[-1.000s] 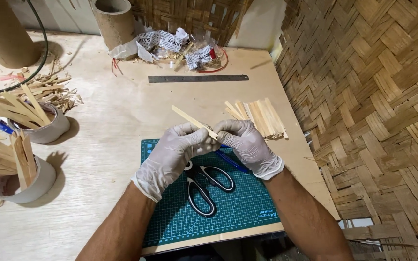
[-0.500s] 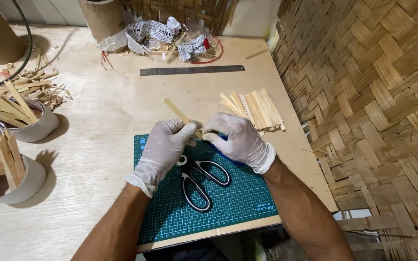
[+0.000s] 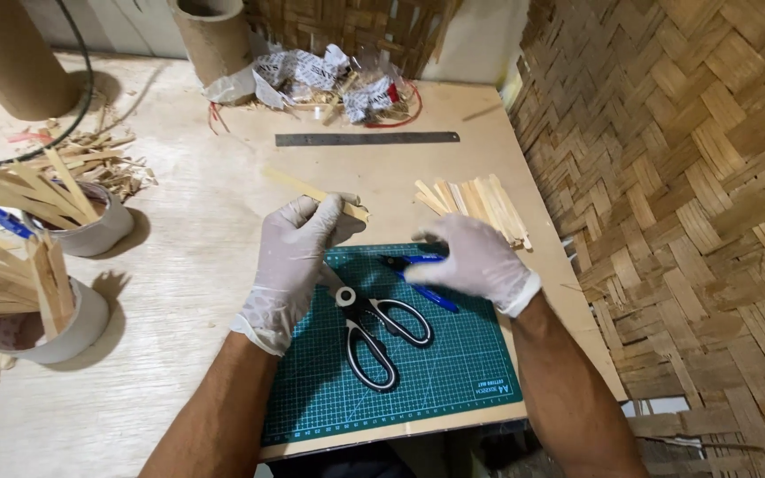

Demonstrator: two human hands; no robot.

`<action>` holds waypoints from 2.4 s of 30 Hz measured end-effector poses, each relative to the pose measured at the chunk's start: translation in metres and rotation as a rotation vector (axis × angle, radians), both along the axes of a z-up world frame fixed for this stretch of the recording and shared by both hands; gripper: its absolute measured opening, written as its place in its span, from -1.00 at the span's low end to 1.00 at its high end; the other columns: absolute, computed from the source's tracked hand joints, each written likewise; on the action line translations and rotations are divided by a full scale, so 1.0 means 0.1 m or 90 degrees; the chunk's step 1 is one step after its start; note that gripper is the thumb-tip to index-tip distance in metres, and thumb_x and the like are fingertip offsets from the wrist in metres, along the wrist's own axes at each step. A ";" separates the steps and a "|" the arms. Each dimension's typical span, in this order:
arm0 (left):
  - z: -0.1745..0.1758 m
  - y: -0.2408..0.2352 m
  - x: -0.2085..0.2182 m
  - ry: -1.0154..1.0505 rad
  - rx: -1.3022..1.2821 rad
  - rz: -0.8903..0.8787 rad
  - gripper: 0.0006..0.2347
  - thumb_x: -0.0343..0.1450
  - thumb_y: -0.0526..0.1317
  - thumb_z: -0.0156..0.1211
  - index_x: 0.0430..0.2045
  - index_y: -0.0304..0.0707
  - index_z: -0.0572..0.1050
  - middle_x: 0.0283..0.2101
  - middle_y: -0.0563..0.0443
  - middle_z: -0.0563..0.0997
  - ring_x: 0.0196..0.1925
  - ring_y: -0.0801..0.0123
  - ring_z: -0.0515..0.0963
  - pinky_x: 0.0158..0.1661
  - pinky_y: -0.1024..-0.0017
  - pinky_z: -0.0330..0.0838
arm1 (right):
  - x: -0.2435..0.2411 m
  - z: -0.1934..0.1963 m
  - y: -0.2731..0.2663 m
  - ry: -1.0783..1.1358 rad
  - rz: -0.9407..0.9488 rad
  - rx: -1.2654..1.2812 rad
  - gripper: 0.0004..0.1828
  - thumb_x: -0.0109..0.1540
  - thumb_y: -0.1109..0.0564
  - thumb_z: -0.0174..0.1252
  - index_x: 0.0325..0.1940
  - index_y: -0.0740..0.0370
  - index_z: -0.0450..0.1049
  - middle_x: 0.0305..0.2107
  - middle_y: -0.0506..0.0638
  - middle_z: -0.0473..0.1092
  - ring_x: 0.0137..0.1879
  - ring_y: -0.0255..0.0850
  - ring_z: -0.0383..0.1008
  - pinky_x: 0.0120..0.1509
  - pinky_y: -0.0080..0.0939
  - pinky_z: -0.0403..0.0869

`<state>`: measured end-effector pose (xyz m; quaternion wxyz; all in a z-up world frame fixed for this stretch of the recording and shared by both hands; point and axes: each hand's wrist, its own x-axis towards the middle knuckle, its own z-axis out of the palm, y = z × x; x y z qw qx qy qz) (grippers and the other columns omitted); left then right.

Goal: Trimming and preparing small wooden sticks for a craft project using scissors and pliers

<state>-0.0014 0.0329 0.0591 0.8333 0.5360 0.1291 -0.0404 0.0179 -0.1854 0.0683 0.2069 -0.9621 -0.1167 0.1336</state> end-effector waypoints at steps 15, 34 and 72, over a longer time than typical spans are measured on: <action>-0.15 0.04 0.08 0.028 -0.136 0.031 -0.76 0.44 -0.09 0.28 -0.33 -0.33 0.54 -0.29 -0.31 0.73 -0.29 0.08 0.76 -0.13 0.28 0.67 | 0.00 -0.06 -0.01 0.260 -0.212 0.533 -0.50 -0.03 0.13 0.13 0.00 0.27 0.52 -0.26 0.06 0.38 -0.14 -0.04 0.60 -0.09 -0.11 0.67; -0.28 -0.14 0.17 -0.040 0.081 0.109 -0.80 0.40 -0.14 0.28 -0.45 -0.31 0.69 -0.36 -0.22 0.74 -0.77 0.30 0.59 -0.96 0.55 0.35 | -0.15 -0.35 0.22 -0.557 -0.025 0.197 -0.57 0.05 0.02 0.51 -0.01 0.05 0.64 -0.37 -0.04 0.50 -0.25 -0.14 0.59 -0.10 -0.14 0.57; -0.11 -0.17 0.09 -0.016 0.130 0.116 -0.85 0.32 -0.15 0.36 -0.52 -0.23 0.70 -0.46 -0.17 0.73 -0.63 0.41 0.62 -0.87 0.55 0.35 | 0.08 -0.70 0.11 -0.896 0.102 0.085 -0.44 -0.01 0.14 0.55 0.02 0.01 0.48 -0.44 -0.11 0.39 -0.44 -0.16 0.53 -0.32 -0.19 0.55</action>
